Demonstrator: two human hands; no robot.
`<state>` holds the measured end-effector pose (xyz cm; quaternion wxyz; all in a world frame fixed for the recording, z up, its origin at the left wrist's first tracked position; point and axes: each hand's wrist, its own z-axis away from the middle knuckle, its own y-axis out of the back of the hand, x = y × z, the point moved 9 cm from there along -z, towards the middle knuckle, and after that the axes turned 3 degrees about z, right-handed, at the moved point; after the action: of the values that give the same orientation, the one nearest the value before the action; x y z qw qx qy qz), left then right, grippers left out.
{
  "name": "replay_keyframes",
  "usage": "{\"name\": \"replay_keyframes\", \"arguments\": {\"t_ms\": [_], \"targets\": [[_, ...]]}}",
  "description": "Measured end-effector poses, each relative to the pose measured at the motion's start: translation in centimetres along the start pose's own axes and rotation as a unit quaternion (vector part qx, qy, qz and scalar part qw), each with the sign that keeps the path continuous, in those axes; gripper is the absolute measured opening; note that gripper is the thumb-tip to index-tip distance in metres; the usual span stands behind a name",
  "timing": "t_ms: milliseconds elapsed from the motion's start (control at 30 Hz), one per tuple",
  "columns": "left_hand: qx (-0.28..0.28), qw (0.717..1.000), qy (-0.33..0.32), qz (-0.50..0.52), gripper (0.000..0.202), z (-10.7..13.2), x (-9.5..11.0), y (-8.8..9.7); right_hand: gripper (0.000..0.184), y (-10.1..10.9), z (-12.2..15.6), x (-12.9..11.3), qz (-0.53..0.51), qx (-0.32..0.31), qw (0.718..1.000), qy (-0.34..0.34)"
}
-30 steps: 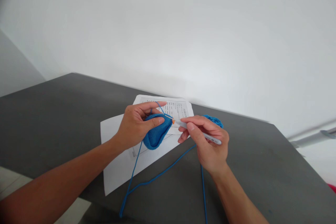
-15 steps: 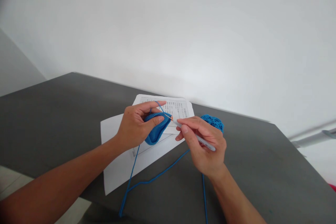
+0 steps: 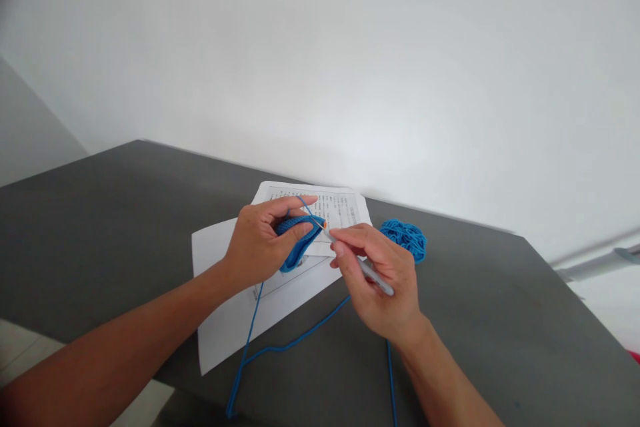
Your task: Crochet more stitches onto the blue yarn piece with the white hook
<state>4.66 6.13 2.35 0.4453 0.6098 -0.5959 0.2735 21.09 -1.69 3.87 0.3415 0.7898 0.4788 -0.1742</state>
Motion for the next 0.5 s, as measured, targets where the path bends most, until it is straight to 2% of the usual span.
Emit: {"name": "replay_keyframes", "arguments": {"t_ms": [233,333,400,500], "targets": [[-0.020,1.000,-0.002,0.015,0.024,0.4,0.1,-0.7,0.027,-1.6,0.0,-0.4,0.067,-0.002,0.997,0.024],[-0.014,0.998,0.008,0.054,0.024,0.5,-0.2,-0.8,0.024,-1.5,0.3,-1.1,0.119,0.058,0.990,0.058],[-0.010,0.995,0.023,0.096,0.029,0.6,-0.5,-0.8,0.023,-1.3,0.6,-1.0,0.130,0.095,0.986,0.053],[-0.016,0.988,0.037,0.151,0.029,0.6,-0.7,-1.0,0.029,-1.6,1.0,-0.3,0.094,0.091,0.991,0.023]]}}
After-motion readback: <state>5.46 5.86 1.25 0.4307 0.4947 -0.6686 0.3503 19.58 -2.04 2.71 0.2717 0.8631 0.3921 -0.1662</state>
